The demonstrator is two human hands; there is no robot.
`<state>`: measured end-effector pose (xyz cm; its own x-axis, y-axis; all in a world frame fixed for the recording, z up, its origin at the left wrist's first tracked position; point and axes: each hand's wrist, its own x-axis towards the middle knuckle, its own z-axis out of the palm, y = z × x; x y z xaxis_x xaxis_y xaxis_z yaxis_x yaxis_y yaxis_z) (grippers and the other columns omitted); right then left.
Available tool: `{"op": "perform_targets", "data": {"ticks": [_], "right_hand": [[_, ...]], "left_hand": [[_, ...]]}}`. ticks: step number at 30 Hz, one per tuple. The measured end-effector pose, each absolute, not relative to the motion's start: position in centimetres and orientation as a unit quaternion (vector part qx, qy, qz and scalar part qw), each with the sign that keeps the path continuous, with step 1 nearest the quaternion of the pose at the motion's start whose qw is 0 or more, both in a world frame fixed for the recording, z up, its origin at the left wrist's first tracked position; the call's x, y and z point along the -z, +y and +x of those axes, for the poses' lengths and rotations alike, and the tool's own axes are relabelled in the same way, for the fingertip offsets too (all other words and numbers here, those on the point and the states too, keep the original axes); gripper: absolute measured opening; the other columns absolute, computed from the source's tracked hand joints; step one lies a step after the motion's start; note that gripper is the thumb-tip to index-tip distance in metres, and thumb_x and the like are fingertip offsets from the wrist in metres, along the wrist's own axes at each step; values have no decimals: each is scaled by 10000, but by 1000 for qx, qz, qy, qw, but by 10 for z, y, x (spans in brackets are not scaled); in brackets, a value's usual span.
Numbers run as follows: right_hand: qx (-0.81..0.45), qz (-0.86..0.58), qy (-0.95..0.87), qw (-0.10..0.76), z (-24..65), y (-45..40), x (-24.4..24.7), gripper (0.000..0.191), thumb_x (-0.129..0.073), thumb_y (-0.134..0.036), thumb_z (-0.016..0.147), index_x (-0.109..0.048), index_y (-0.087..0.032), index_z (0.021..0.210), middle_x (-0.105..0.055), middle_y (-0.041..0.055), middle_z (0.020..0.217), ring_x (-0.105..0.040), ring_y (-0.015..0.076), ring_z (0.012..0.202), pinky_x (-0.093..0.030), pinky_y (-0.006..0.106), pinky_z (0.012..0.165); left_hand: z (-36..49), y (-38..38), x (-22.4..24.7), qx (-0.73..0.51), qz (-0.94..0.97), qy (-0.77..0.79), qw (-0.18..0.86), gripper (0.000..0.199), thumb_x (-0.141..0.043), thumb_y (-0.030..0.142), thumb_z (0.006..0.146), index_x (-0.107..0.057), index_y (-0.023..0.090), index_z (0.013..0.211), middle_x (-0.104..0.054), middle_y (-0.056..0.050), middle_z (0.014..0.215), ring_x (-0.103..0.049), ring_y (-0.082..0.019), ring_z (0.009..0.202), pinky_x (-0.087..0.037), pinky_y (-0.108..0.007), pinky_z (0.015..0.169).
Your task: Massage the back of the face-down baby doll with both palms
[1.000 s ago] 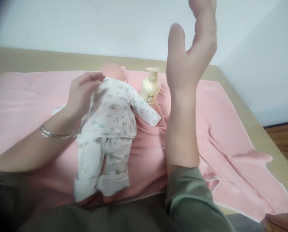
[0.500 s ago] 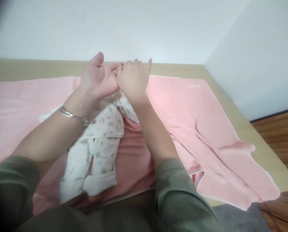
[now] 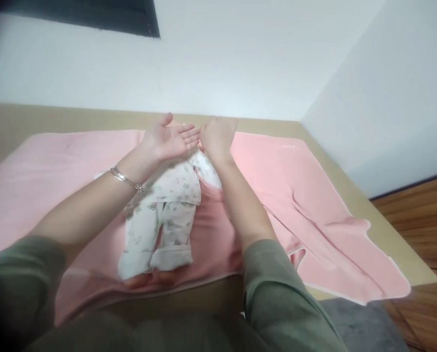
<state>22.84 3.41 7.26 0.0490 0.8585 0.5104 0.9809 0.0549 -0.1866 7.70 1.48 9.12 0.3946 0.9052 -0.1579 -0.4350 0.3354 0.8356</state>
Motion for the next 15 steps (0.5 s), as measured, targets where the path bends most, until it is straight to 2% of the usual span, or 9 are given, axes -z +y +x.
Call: {"op": "perform_targets", "data": {"ticks": [2, 4, 9, 11, 13, 15], "right_hand": [[124, -684, -680, 233, 228, 34, -75, 400, -319, -217, 1056, -679, -57, 1129, -723, 204, 1137, -684, 350, 1168, -306, 659, 1229], [118, -695, -680, 202, 228, 34, -79, 375, -329, -202, 1048, -656, -66, 1172, -710, 212, 1178, -672, 356, 1181, -359, 625, 1187], [94, -706, -683, 164, 230, 31, -86, 374, -397, -217, 1024, -608, -65, 1293, -669, 253, 1275, -661, 369, 1197, -469, 532, 1075], [89, -701, -689, 161, 232, 28, -88, 395, -425, -207, 1003, -587, -73, 1338, -643, 258, 1336, -634, 358, 1238, -479, 497, 1074], [88, -696, -694, 162, 233, 22, -91, 443, -460, -197, 978, -560, -83, 1394, -570, 264, 1471, -549, 362, 1362, -453, 496, 1127], [88, -695, -694, 166, 230, 11, -95, 553, -508, -207, 952, -494, -91, 1492, -394, 267, 1654, -376, 404, 1525, -383, 571, 1204]], "left_hand": [[71, 5, -96, -463, 323, 327, 757, 741, -247, 525, 1075, -354, 14, 1600, -593, -238, 1498, -535, -276, 1503, -577, -320, 1097], [64, -2, -100, -477, 285, 336, 760, 743, -294, 507, 1065, -322, 23, 1628, -605, -237, 1500, -559, -280, 1481, -582, -338, 1085], [44, -18, -101, -487, 208, 363, 766, 631, -331, 429, 1058, -466, 89, 1573, -679, -201, 1425, -660, -292, 1361, -565, -402, 1091], [34, -28, -102, -487, 188, 386, 761, 571, -346, 403, 1060, -539, 119, 1516, -721, -185, 1354, -706, -293, 1281, -563, -417, 1075], [22, -38, -101, -491, 177, 406, 750, 525, -345, 375, 1064, -580, 143, 1472, -745, -180, 1299, -735, -296, 1211, -572, -432, 1039], [6, -49, -100, -503, 174, 411, 740, 506, -326, 339, 1066, -594, 151, 1452, -750, -186, 1275, -746, -300, 1170, -584, -438, 999]]}}
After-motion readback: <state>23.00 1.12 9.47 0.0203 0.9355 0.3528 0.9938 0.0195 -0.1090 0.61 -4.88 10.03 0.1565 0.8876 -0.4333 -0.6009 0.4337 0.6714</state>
